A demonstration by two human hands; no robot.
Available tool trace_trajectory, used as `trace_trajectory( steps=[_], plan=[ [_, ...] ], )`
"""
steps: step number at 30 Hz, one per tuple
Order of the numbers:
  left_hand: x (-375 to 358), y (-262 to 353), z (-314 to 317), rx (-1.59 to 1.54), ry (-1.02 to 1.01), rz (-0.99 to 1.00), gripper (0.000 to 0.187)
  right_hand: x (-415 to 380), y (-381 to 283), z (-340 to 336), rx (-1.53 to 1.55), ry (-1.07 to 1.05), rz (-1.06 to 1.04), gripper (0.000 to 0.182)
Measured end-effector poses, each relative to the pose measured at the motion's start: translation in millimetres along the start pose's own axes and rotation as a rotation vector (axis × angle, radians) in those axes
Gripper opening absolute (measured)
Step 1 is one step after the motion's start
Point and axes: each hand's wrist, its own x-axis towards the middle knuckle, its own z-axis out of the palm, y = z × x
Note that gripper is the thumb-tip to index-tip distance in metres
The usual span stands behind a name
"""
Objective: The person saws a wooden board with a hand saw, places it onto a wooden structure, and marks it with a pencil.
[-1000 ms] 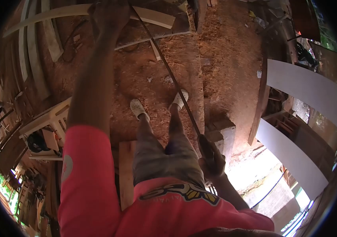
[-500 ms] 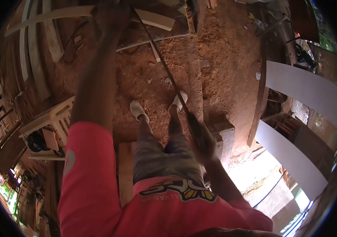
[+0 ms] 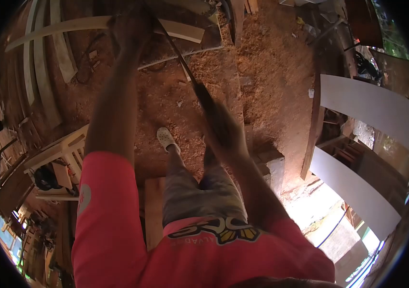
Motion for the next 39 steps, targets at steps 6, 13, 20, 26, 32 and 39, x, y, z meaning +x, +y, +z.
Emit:
trace_trajectory(
  steps=[6,13,20,26,32,39],
  plan=[
    [-5,-1,10,0.052,-0.052,-0.006,0.018,-173,30,0,-0.151,0.073,0.02,0.065],
    [-1,-4,11,0.015,-0.095,-0.042,0.016,66,6,12,0.285,0.032,0.054,0.049],
    [-1,5,-7,0.198,-0.157,0.045,0.017,-113,22,-3,-0.295,0.094,-0.109,0.062],
    [5,8,-1,0.035,-0.041,-0.055,0.016,-65,28,4,-0.121,0.048,-0.082,0.06],
    [5,15,-12,0.03,-0.106,-0.035,0.014,85,-10,-5,0.517,0.062,0.183,0.061],
    [0,-1,2,-0.018,0.011,0.071,0.017,-157,15,1,0.113,0.093,0.029,0.056]
  ],
)
